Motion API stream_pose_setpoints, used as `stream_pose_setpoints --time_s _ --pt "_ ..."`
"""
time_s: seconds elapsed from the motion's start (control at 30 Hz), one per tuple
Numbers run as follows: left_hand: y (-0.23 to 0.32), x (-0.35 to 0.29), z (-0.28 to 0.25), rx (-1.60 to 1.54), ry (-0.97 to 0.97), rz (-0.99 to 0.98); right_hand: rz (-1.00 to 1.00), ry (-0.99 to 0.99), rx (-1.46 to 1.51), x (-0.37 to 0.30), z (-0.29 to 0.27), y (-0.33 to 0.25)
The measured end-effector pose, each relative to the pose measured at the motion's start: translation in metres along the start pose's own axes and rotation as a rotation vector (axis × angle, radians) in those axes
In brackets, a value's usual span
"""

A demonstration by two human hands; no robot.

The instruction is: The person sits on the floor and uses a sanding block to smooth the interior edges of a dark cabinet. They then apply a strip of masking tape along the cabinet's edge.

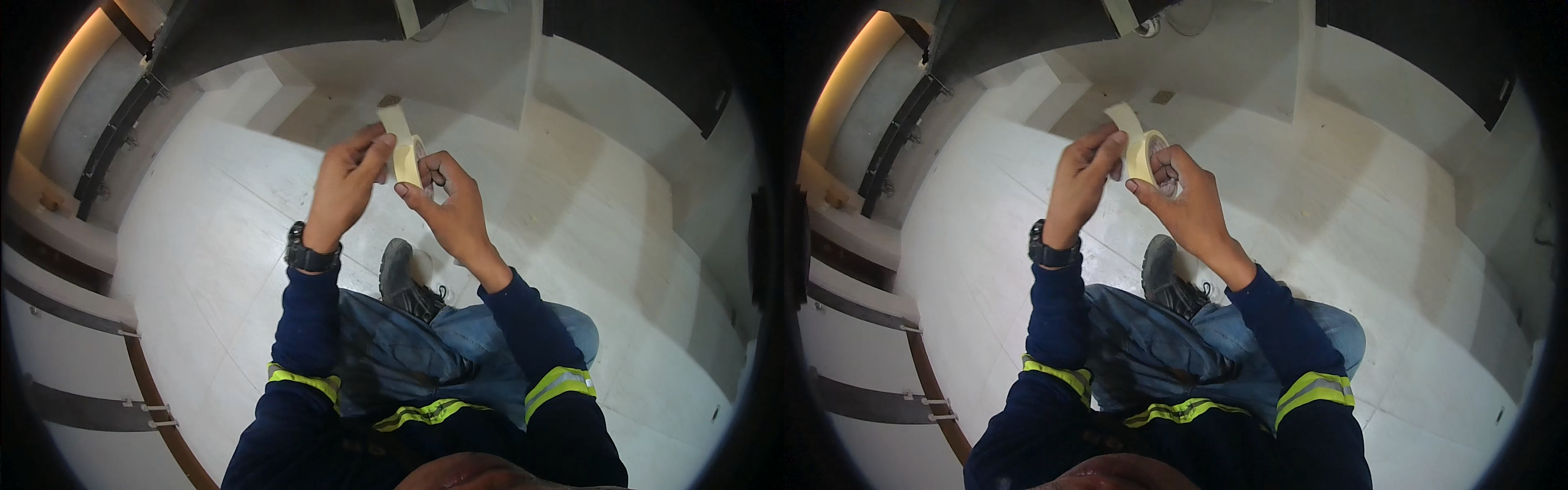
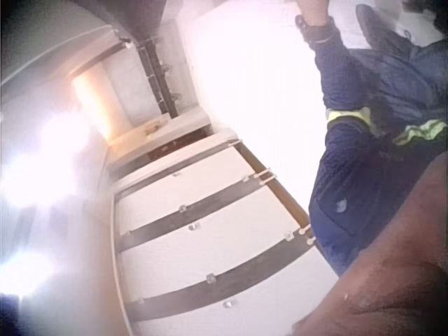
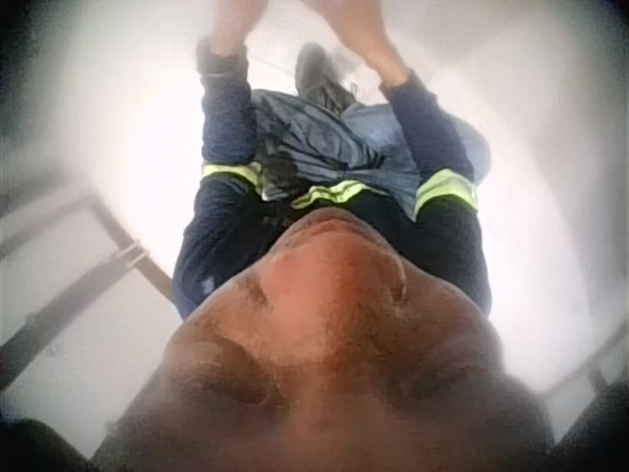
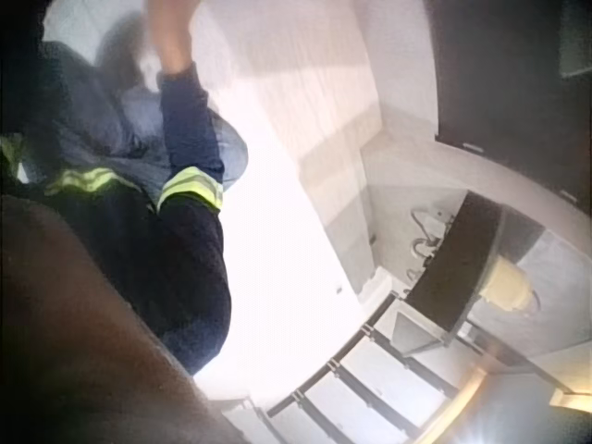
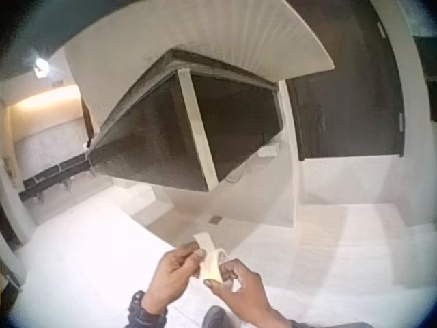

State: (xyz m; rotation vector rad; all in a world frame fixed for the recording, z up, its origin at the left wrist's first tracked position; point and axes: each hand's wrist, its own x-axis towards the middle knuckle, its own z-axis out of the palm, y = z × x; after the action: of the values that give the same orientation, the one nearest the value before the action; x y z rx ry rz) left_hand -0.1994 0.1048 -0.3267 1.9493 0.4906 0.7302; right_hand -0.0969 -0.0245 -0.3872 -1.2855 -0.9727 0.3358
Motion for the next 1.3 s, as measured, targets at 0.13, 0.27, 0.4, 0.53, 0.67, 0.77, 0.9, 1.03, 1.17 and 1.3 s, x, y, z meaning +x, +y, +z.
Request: stream_pose_setpoints --time_s 0.13,0.27,0.4,0.53,0.67,0.77,0.9,1.03,1.17,1.3 --pt "0.024 0.001 -0.031 0.123 0.137 0.292 -0.12 0.017 -0.004 -0.005 -0.001 -0.016" --pt "0.046 -0.002 -0.038 0.223 0.134 0.474 -0.166 -0.01 -0.049 -0.011 0.0 -0.025" --pt "0.06 -0.001 -0.037 0.357 0.155 0.568 -0.231 -0.023 -0.131 -0.014 0.001 -0.028" --pt "0.079 0.014 -0.047 0.437 0.224 0.736 -0.283 -0.031 -0.072 -0.015 0.0 -0.035" --pt "0.107 0.047 -0.056 0.478 0.392 0.925 -0.331 0.064 -0.01 -0.019 0.002 -0.048" --pt "0.129 0.084 -0.058 0.445 0.539 1.02 -0.264 0.051 -0.014 -0.025 0.008 -0.055" --pt "0.148 0.123 -0.055 0.268 0.602 0.982 -0.324 0.011 0.021 -0.028 0.012 -0.058" --pt "0.161 0.137 -0.053 0.254 0.779 1.164 -0.388 0.044 0.037 -0.016 0.008 -0.063" --pt "0.161 0.139 -0.052 0.219 0.731 1.094 -0.398 0.016 -0.155 -0.005 0.005 -0.071" --pt "0.128 0.13 -0.056 0.326 0.813 1.185 -0.42 -0.151 -0.365 0.002 -0.012 -0.082"
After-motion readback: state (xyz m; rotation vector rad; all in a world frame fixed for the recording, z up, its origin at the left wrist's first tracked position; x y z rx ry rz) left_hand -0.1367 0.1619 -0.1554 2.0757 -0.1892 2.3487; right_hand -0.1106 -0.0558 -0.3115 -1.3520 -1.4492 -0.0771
